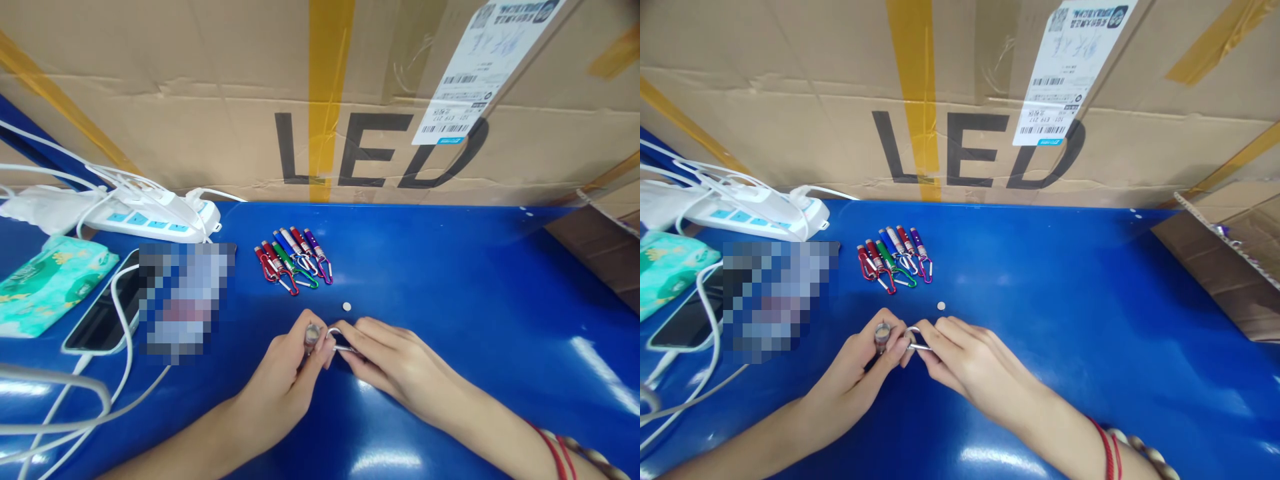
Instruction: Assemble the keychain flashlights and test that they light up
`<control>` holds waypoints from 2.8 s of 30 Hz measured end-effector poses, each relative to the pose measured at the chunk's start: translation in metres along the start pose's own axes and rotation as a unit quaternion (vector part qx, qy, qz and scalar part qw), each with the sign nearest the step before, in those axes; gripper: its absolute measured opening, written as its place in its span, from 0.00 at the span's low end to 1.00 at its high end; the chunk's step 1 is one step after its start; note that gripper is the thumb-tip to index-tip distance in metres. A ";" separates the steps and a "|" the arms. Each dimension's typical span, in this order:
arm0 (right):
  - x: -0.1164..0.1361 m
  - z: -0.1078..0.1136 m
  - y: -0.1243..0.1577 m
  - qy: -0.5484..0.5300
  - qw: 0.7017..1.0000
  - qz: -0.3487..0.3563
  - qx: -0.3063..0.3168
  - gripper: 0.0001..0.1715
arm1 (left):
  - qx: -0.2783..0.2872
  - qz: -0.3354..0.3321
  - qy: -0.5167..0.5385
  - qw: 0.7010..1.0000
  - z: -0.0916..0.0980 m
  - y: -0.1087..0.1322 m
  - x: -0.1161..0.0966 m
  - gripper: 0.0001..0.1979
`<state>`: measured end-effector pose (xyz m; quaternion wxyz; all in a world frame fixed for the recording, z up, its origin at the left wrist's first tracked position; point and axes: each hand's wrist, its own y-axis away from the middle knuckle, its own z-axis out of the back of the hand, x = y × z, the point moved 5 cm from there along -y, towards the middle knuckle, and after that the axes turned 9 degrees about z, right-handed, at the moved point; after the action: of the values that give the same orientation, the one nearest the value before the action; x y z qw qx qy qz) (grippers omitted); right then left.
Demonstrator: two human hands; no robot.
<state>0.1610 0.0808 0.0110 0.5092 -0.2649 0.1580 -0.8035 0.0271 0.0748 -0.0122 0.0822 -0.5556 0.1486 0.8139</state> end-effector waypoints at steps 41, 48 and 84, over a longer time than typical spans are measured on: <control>-0.007 0.016 0.004 -0.068 0.995 -0.005 -0.078 0.14 | -0.020 0.020 0.055 0.998 -0.001 0.002 0.001 0.06; -0.029 0.011 0.007 0.021 0.994 -0.085 -0.065 0.13 | -0.067 0.045 -0.012 0.997 0.003 0.000 -0.002 0.04; 0.003 0.018 0.003 -0.153 0.972 -0.039 -0.176 0.13 | 0.016 -0.090 -0.158 0.983 -0.007 0.003 0.002 0.07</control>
<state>0.1723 0.0776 0.0245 0.4409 -0.4760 0.2070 -0.7322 0.0320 0.0699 -0.0158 0.1863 -0.4300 0.0967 0.8781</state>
